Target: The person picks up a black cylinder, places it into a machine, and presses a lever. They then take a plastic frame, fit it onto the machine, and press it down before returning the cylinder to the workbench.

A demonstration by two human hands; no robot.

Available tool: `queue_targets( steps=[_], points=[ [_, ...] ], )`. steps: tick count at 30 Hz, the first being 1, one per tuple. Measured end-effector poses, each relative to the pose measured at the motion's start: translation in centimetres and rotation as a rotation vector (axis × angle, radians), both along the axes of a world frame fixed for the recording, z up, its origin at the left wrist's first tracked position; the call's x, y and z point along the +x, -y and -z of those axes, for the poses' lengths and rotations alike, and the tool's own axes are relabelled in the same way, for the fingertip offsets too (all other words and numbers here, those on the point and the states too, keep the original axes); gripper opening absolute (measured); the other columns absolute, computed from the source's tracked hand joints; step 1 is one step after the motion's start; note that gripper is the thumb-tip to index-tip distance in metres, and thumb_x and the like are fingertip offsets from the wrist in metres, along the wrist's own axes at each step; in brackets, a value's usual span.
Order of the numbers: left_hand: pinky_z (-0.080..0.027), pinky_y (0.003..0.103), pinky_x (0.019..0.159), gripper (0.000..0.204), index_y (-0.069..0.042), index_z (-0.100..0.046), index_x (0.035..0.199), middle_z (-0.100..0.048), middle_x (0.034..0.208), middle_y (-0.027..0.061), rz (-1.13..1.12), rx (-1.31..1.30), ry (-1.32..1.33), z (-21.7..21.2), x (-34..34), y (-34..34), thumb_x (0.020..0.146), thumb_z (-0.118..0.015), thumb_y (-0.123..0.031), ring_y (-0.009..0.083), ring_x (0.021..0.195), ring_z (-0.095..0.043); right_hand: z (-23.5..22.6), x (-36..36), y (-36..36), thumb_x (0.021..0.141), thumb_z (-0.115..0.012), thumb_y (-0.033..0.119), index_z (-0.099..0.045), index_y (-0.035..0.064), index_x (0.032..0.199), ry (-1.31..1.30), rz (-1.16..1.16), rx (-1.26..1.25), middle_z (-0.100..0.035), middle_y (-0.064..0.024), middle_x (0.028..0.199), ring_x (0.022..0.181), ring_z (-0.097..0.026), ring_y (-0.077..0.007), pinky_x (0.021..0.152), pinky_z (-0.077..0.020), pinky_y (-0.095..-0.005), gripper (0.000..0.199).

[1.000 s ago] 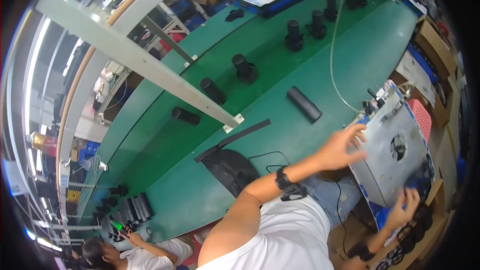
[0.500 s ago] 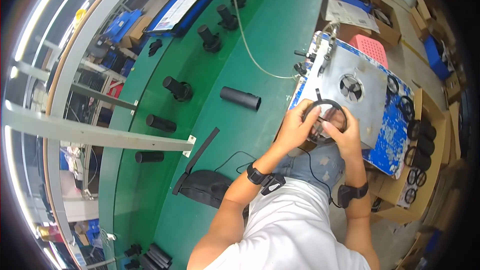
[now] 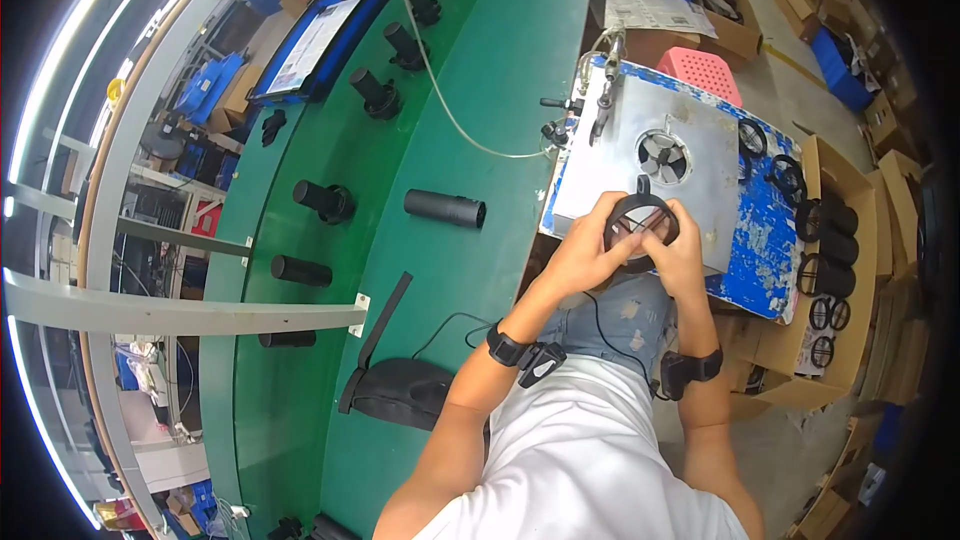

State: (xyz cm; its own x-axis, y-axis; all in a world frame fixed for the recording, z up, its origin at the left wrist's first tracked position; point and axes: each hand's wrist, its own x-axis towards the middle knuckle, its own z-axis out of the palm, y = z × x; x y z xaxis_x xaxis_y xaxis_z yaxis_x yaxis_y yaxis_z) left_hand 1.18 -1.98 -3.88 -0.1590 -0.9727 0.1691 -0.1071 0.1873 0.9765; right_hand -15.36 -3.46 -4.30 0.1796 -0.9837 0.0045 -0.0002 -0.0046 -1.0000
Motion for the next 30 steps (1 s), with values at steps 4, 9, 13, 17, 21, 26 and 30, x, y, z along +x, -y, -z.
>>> queue_targets(
  steps=[4, 9, 13, 17, 21, 26, 30],
  points=[
    [-0.047, 0.028, 0.059, 0.046, -0.002, -0.051, 0.117, -0.059, 0.074, 0.0058, -0.036, -0.04, 0.113, 0.4, -1.4, 2.7, 0.077, -0.071, -0.011, 0.0119, 0.061, -0.056, 0.2, -0.4, 1.1, 0.082, -0.057, -0.004, -0.05, -0.0017, 0.092, -0.051, 0.121, -0.074, -0.06, -0.0057, 0.078, 0.064, -0.059, -0.0088, 0.055, -0.0496, -0.0229, 0.012],
    [-0.047, 0.032, 0.054, 0.044, -0.004, -0.055, 0.11, -0.058, 0.06, 0.0078, -0.181, -0.038, 0.26, 2.0, -3.6, 8.7, 0.07, -0.072, -0.015, 0.0181, 0.054, -0.058, 1.0, -1.1, 4.9, 0.082, -0.061, 0.001, -0.053, -0.0017, 0.088, -0.216, 0.296, -0.115, -0.061, -0.0055, 0.073, 0.065, -0.062, -0.0096, 0.047, -0.0475, -0.0241, 0.01],
    [-0.05, 0.044, 0.064, 0.047, -0.009, -0.055, 0.115, -0.062, 0.071, 0.0146, -0.19, -0.137, 0.368, 4.4, -5.4, 12.2, 0.071, -0.069, -0.015, 0.0353, 0.07, -0.063, 5.4, -2.4, 9.1, 0.072, -0.07, 0.015, -0.056, -0.0018, 0.087, -0.481, 0.486, -0.285, -0.063, -0.012, 0.067, 0.065, -0.065, -0.0263, 0.059, -0.0511, -0.0335, 0.027],
    [-0.05, 0.046, 0.075, 0.046, -0.011, -0.055, 0.118, -0.058, 0.099, 0.0188, -0.249, -0.26, 0.493, 5.2, -5.7, 14.1, 0.073, -0.065, -0.015, 0.0383, 0.083, -0.061, 3.9, -2.2, 10.2, 0.067, -0.071, 0.017, -0.063, 0.0015, 0.097, -0.628, 0.609, -0.362, -0.063, -0.0129, 0.091, 0.081, -0.062, -0.0318, 0.071, -0.0509, -0.0386, 0.035],
    [-0.044, 0.046, 0.089, 0.044, -0.013, -0.063, 0.114, -0.055, 0.114, 0.0126, -0.166, -0.281, 0.764, 4.7, -5.7, 15.9, 0.07, -0.067, -0.016, 0.0336, 0.109, -0.051, 4.9, -2.7, 11.0, 0.066, -0.072, 0.018, -0.067, 0.0139, 0.109, -0.808, 0.609, -0.35, -0.059, -0.0075, 0.107, 0.103, -0.055, -0.0308, 0.089, -0.0452, -0.0408, 0.043],
    [-0.041, 0.044, 0.093, 0.044, -0.014, -0.065, 0.114, -0.058, 0.117, 0.0087, -0.218, -0.323, 0.739, 5.4, -5.1, 16.7, 0.074, -0.074, -0.03, 0.0315, 0.113, -0.05, 4.8, -3.5, 12.2, 0.069, -0.072, 0.016, -0.066, 0.0204, 0.116, -0.872, 0.551, -0.276, -0.059, -0.0051, 0.115, 0.111, -0.052, -0.0287, 0.095, -0.0406, -0.0431, 0.047],
    [-0.038, 0.046, 0.1, 0.044, -0.011, -0.059, 0.125, -0.055, 0.128, 0.0127, -0.164, -0.407, 0.681, 6.5, -5.2, 16.4, 0.084, -0.064, -0.028, 0.0345, 0.122, -0.047, 4.8, -4.4, 11.9, 0.076, -0.069, 0.022, -0.057, 0.0158, 0.129, -0.902, 0.413, -0.324, -0.057, -0.0076, 0.122, 0.117, -0.049, -0.0301, 0.099, -0.0378, -0.0441, 0.055]
  ],
)
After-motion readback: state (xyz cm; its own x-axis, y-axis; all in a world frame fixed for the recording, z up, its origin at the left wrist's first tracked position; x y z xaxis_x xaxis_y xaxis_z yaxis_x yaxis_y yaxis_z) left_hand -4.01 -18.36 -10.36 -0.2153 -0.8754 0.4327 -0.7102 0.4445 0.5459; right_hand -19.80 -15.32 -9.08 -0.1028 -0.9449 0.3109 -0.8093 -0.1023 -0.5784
